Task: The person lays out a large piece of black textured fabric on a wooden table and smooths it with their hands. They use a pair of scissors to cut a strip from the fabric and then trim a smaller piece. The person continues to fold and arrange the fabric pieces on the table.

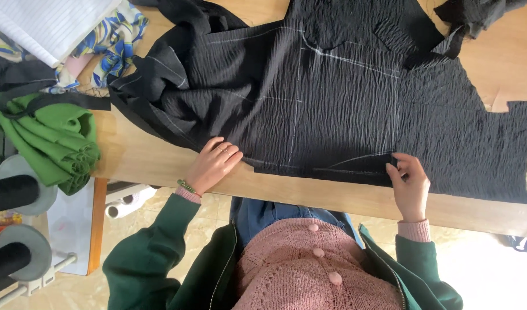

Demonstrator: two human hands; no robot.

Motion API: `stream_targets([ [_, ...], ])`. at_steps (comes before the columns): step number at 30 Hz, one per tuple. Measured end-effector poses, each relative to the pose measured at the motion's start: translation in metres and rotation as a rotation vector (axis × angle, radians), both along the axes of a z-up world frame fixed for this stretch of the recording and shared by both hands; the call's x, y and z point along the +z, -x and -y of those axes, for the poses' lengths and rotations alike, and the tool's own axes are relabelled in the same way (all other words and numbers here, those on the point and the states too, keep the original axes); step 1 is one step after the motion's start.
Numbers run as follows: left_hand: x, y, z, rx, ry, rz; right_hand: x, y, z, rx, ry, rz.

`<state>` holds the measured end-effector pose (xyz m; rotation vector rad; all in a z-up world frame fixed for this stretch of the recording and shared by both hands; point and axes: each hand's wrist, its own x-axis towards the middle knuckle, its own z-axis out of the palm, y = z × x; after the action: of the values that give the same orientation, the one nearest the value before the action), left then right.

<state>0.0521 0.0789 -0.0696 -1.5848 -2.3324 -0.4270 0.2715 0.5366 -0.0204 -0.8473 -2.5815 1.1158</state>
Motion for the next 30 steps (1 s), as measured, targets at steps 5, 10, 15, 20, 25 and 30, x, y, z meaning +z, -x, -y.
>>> stream_targets([
  [5, 0.022, -0.003, -0.009, 0.059, -0.154, -0.056, 0.002, -0.007, -0.009, -0.042, 0.001, -0.037],
  [10, 0.001, -0.013, -0.011, 0.076, -0.145, -0.008, -0.005, -0.010, -0.005, -0.044, 0.017, 0.034],
  [15, 0.004, -0.019, -0.015, 0.138, -0.121, 0.025, 0.003, 0.004, -0.003, -0.046, -0.031, 0.089],
  [20, 0.030, -0.019, -0.022, 0.209, -0.064, 0.093, 0.017, 0.047, -0.028, 0.089, -0.186, 0.147],
  [25, 0.027, -0.019, -0.034, 0.327, -0.019, 0.108, 0.015, 0.128, -0.073, 0.183, -0.194, 0.093],
  [30, 0.064, 0.000, -0.060, 0.527, -0.057, 0.145, -0.025, 0.204, -0.120, 0.318, -0.230, 0.010],
])
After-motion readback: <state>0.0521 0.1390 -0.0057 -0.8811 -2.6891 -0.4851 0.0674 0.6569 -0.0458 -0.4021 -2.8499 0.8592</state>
